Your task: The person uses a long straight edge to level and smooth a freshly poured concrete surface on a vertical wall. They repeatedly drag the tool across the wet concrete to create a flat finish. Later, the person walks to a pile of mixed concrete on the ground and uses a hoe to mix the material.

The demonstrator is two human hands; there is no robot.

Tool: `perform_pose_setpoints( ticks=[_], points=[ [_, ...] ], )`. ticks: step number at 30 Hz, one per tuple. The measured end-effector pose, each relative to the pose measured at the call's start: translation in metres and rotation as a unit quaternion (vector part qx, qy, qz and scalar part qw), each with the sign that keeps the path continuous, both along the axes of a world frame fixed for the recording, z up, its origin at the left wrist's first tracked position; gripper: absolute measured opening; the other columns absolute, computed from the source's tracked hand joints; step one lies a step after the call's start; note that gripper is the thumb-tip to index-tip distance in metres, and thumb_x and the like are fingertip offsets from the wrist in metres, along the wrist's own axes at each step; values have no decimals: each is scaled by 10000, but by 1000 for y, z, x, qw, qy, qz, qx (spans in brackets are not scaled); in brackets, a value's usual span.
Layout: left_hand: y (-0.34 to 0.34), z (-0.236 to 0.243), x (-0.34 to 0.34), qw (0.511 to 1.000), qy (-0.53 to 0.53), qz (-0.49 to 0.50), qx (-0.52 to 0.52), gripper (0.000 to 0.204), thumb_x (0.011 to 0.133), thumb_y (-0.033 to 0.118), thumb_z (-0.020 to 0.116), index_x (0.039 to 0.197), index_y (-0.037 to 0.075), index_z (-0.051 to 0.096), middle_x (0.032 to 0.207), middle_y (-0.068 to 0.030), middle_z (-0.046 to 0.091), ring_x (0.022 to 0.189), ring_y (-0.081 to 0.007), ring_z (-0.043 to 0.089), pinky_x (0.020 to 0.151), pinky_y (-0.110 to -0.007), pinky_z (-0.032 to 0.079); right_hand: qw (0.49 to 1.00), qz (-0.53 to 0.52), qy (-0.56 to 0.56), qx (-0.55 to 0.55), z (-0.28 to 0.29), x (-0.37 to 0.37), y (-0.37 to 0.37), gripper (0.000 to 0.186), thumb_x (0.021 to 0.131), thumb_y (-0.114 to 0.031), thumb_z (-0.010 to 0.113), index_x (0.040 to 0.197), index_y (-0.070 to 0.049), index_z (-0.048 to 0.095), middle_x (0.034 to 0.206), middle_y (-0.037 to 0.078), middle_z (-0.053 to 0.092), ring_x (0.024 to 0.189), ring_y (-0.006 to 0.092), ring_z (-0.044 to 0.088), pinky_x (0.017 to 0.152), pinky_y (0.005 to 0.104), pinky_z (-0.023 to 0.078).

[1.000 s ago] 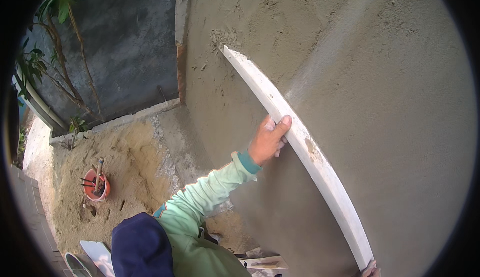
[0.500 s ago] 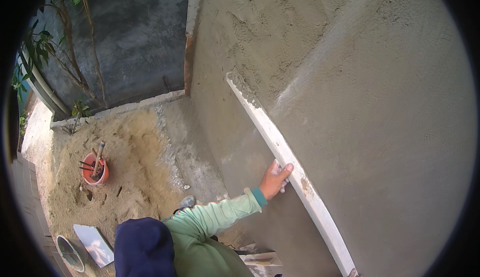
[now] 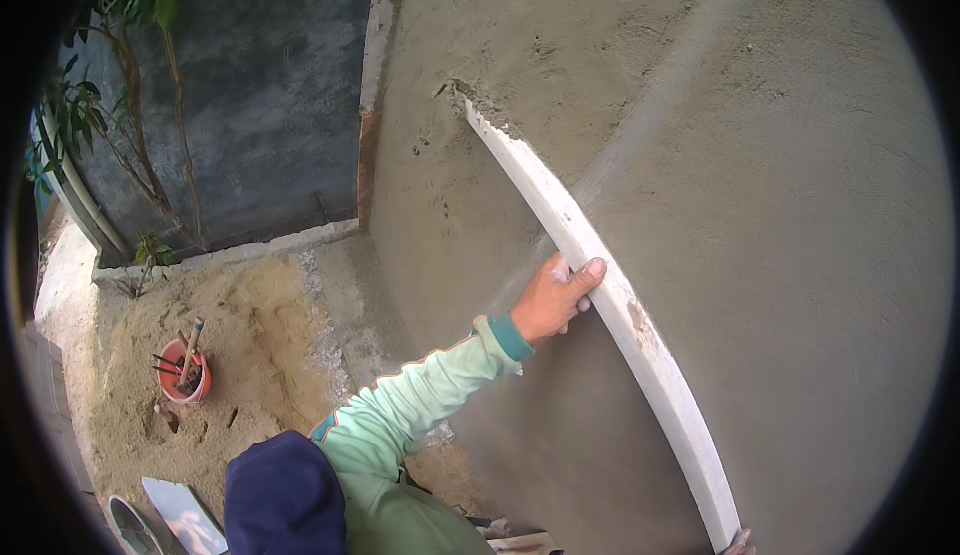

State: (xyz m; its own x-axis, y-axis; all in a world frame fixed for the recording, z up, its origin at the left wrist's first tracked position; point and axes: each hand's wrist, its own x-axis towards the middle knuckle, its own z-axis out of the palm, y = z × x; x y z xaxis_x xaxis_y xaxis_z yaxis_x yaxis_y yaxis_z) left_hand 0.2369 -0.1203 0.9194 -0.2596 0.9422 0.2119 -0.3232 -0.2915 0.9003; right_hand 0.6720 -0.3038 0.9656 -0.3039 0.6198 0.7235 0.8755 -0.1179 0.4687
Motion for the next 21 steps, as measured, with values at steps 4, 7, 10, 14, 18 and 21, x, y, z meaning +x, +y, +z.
perform_pose_setpoints(
  ticks=[4, 7, 10, 14, 18, 21],
  points=[
    [41, 32, -48, 992, -38, 104, 57, 586, 878, 570, 579, 1007, 1, 533, 673, -34, 508, 491, -86, 470, 332, -228, 368, 996, 83, -22, -1, 6, -17, 43, 539, 849, -47, 564, 1377, -119, 478, 1117, 173, 535, 973, 359, 534, 821, 462, 423],
    [74, 90, -113, 983, -19, 162, 81, 488, 897, 516, 581, 898, 30, 532, 658, -18, 484, 481, -91, 434, 366, -240, 370, 989, 149, -19, -5, 15, -69, 70, 514, 884, -181, 590, 1373, -83, 467, 1095, 161, 515, 955, 333, 510, 819, 436, 412],
    [76, 125, -168, 969, 32, 240, 40, 466, 885, 520, 588, 888, 57, 536, 681, -8, 474, 545, -108, 458, 442, -290, 421, 976, 205, 25, -62, 13, -123, 92, 557, 872, -122, 581, 1410, -95, 442, 1102, 153, 515, 925, 324, 507, 806, 445, 407],
    [75, 82, -135, 980, -46, 191, 34, 441, 892, 513, 579, 912, 76, 524, 669, -3, 469, 488, -96, 427, 394, -264, 380, 987, 151, -32, -51, 9, -78, 83, 574, 851, -71, 590, 1406, -104, 447, 1117, 148, 517, 963, 328, 510, 833, 449, 401],
    [43, -15, -79, 985, -98, 140, -27, 467, 898, 549, 565, 939, 90, 494, 660, -1, 465, 455, -71, 407, 357, -224, 346, 979, 177, -58, -83, -33, -21, 40, 345, 901, -147, 574, 1246, -157, 582, 982, 159, 599, 843, 355, 589, 703, 464, 467],
    [21, -73, -15, 987, -90, 130, -37, 506, 891, 564, 568, 969, 69, 494, 690, -12, 495, 480, -62, 429, 370, -223, 371, 975, 201, -79, -55, -59, 20, 18, 326, 912, -170, 588, 1237, -142, 577, 934, 155, 594, 789, 350, 577, 666, 469, 452]
  ],
)
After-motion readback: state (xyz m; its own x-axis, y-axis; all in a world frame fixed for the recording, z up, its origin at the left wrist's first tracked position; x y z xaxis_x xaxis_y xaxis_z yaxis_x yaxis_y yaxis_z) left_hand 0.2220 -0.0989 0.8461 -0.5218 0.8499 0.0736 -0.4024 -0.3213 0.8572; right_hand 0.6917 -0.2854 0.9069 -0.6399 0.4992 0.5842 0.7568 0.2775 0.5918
